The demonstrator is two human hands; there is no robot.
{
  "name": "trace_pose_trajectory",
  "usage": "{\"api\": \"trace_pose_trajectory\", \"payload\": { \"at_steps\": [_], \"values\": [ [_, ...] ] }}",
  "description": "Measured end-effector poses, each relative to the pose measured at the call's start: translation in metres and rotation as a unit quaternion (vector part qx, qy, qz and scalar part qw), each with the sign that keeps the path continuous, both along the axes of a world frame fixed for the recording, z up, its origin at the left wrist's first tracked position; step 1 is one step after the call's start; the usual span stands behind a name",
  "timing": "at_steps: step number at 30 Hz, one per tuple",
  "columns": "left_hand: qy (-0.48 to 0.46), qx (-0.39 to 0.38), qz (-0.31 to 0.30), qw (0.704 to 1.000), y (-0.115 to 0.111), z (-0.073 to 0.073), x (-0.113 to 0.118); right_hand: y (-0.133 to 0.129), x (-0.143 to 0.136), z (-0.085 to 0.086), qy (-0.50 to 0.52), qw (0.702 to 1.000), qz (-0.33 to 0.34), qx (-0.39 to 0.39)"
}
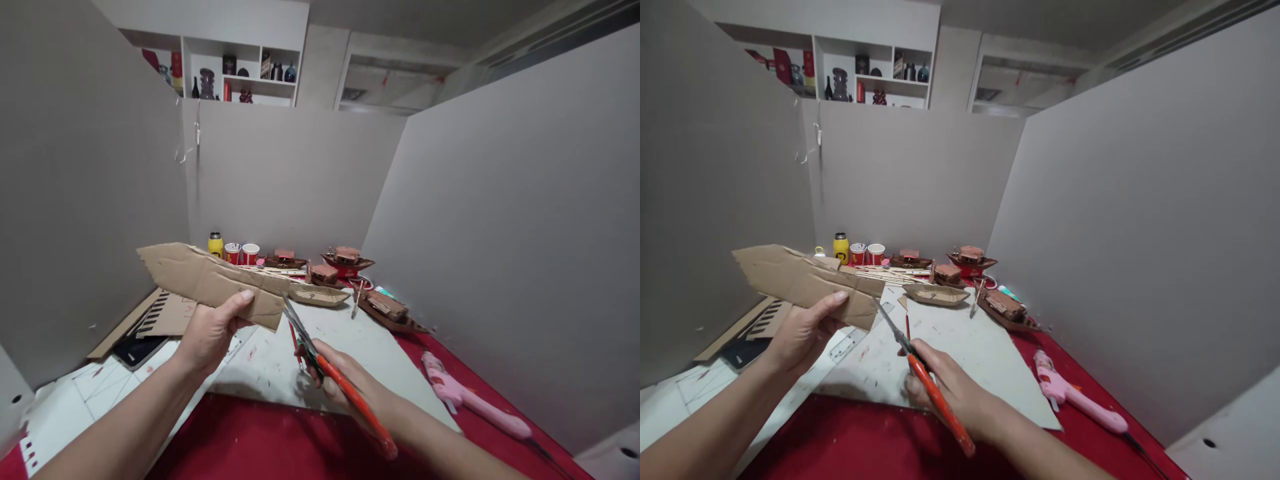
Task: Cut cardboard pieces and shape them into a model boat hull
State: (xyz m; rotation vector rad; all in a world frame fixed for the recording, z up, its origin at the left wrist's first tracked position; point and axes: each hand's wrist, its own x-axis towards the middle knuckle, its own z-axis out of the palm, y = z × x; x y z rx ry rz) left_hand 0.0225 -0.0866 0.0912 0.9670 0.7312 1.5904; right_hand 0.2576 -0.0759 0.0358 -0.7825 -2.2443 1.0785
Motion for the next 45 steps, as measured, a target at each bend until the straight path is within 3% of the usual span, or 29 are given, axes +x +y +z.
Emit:
{"api": "trace_pose_trajectory", "payload": {
  "at_steps": [10,17,24,35,42,45],
  "values": [
    [0.041,-0.021,-0.021,0.999,0.017,0.0,0.007,0.011,0.0,-0.007,0.039,0.999,0.012,-0.03],
    [0.055,-0.026,-0.037,0.997,0.029,0.004,0.015,0.01,-0.002,-0.017,0.076,0.995,-0.036,-0.044],
    [0.052,-0.034,-0.038,0.997,0.04,0.005,0.022,0.012,-0.003,-0.015,0.065,0.992,-0.09,-0.056],
    [0.032,-0.048,-0.048,0.997,0.054,-0.002,0.028,0.014,-0.005,-0.024,0.109,0.987,-0.1,-0.055],
    [-0.012,-0.036,0.019,0.999,0.056,-0.007,0.034,0.014,-0.011,-0.026,0.085,0.989,-0.117,-0.03],
    [-0.003,-0.035,0.019,0.999,0.055,-0.01,0.035,0.015,-0.013,-0.022,0.057,0.992,-0.115,-0.021]
  ]
}}
